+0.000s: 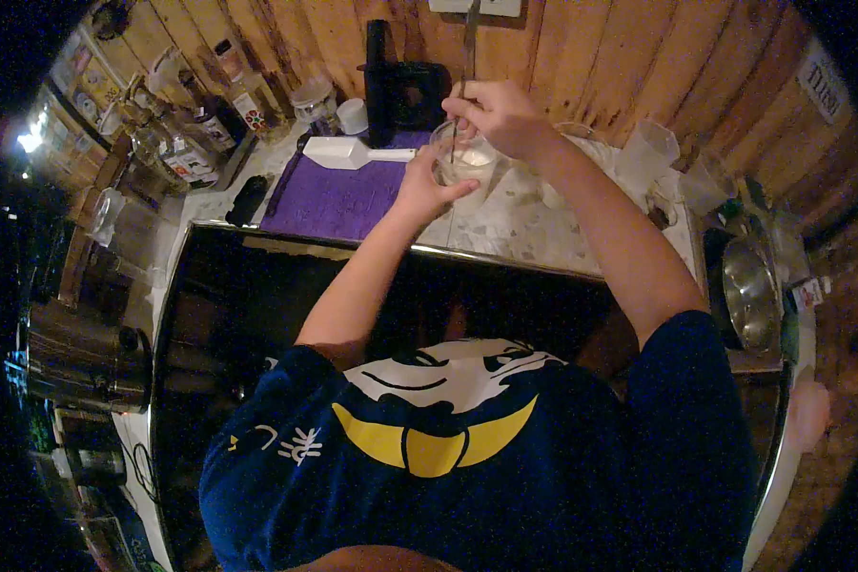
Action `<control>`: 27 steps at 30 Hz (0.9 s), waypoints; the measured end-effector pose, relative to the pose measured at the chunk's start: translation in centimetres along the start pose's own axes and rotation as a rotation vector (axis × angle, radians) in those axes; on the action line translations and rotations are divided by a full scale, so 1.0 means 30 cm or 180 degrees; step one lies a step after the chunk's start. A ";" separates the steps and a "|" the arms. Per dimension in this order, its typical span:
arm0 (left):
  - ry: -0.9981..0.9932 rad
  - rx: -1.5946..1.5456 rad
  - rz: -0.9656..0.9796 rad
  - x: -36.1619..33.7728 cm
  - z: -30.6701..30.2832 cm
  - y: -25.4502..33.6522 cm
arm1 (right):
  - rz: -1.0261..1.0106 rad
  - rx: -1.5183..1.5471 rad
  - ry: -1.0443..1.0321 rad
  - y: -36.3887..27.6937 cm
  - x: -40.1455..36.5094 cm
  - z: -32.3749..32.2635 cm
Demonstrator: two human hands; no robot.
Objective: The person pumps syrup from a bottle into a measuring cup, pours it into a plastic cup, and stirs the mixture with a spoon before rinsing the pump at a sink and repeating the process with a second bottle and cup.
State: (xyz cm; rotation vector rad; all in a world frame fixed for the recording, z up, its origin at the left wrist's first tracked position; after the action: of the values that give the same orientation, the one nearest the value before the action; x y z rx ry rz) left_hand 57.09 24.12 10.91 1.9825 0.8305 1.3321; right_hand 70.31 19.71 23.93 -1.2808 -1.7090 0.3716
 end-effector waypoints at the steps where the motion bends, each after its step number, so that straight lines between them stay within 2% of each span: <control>1: -0.0004 0.0110 -0.0024 -0.001 -0.003 0.002 | -0.0184 -0.0231 0.0072 0.001 0.001 -0.004; 2: 0.0015 0.0067 0.0048 0.000 -0.005 0.006 | -0.0367 -0.0462 0.0146 -0.004 0.004 -0.007; 5: 0.0037 -0.0040 0.0168 0.002 -0.001 0.011 | 0.0173 -0.0205 -0.0057 -0.008 -0.002 -0.005; 8: 0.0003 -0.0015 0.0122 0.003 0.001 0.002 | -0.0021 0.0388 0.0055 0.012 0.001 0.008; 11: 0.0004 0.0030 0.0127 0.002 0.001 0.001 | -0.0350 -0.0740 0.0115 0.000 0.002 -0.019; 14: 0.0029 -0.0015 0.0141 0.003 0.000 0.012 | 0.0362 -0.0022 -0.0196 -0.020 -0.011 -0.017; 17: -0.0010 0.0014 0.0058 0.003 0.004 0.003 | 0.0102 -0.0013 -0.0032 -0.004 -0.007 -0.006; 20: 0.0006 -0.0045 0.0153 0.009 0.011 -0.020 | -0.0014 -0.0468 -0.0031 -0.004 -0.004 -0.017; 23: 0.0021 -0.0062 0.0262 0.012 0.014 -0.020 | 0.0233 0.0396 -0.0068 0.019 -0.003 0.003; 26: -0.0084 0.0121 -0.0003 0.002 -0.002 0.001 | 0.0033 -0.0565 0.0290 -0.010 -0.004 -0.008; 27: -0.0040 0.0046 0.0099 0.003 0.001 -0.002 | 0.0139 -0.0388 0.0213 0.004 -0.004 -0.005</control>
State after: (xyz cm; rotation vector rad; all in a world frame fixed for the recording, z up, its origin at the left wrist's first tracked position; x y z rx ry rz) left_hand 57.12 24.22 10.90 2.0205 0.8086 1.3333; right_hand 70.51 19.61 23.86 -1.4052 -1.6705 0.2501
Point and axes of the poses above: each hand's wrist, its own x-axis towards the middle knuckle, its own z-axis out of the palm, y = z × x, the point moved 4 cm from there along x, towards the middle knuckle, and after that the axes turned 9 degrees about y, right-handed, at the moved point
